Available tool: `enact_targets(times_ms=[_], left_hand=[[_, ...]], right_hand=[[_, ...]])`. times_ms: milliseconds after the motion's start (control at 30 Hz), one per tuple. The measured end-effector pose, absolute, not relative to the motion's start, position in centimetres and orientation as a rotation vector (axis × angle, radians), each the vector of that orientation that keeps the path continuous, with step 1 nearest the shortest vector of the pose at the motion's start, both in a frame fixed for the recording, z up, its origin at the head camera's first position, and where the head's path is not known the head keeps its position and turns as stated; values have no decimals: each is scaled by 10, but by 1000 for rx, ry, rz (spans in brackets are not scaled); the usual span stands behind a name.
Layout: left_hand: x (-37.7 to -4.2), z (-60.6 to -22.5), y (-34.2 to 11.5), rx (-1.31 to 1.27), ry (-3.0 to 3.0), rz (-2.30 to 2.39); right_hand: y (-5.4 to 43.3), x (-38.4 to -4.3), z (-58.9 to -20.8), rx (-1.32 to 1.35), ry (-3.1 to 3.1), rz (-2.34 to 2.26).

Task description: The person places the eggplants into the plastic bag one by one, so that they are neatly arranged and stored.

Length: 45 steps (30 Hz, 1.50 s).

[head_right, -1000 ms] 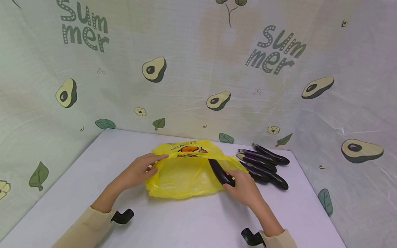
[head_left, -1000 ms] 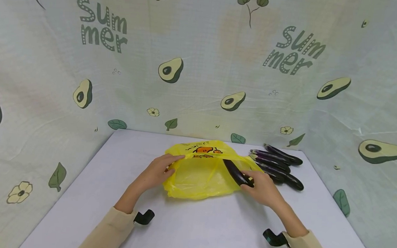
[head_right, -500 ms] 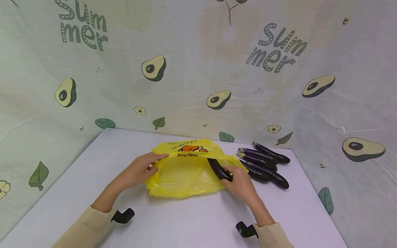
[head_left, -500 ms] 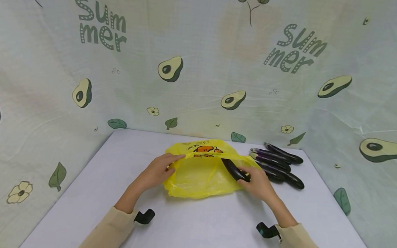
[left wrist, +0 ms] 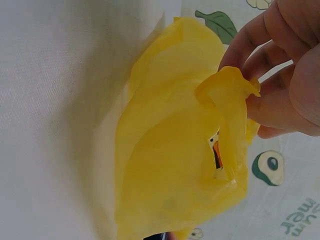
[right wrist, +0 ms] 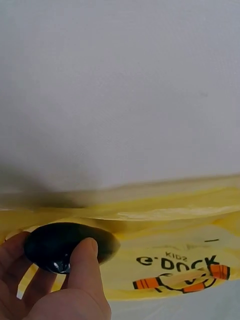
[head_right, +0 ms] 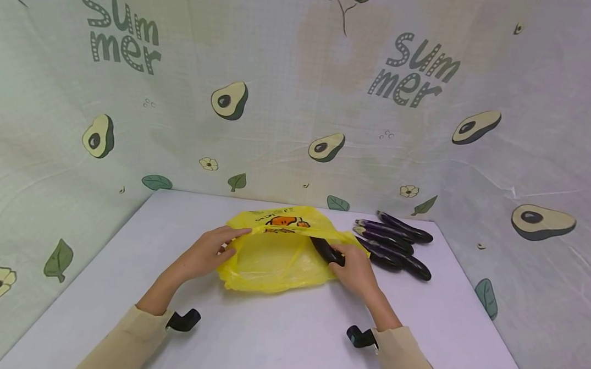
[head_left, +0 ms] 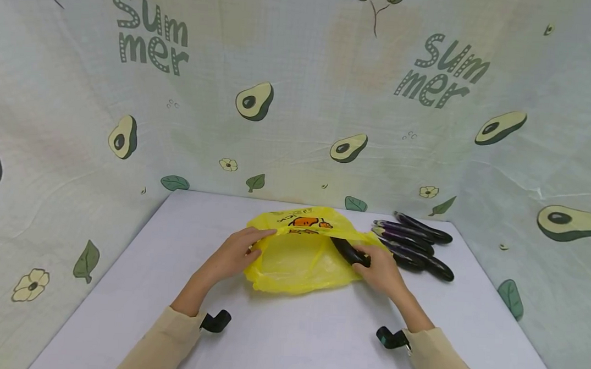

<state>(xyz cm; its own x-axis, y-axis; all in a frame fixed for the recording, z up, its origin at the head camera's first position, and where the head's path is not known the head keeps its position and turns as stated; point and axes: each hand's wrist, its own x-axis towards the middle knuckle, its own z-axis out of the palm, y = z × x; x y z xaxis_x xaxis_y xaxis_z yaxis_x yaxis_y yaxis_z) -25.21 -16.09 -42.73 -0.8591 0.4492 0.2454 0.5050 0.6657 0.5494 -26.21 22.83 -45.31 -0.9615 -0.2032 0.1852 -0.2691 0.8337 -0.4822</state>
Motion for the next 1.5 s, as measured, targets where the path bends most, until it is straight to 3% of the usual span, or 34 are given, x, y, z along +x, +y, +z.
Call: enact_targets(times_ms=[933, 1500], left_hand=[[-255, -429, -160, -781, -2807, -949], [-253, -427, -160, -766, -2814, -973]], right_hand=[[243, -267, -476, 323, -2842, 906], [242, -274, -487, 135, -2835, 1035]])
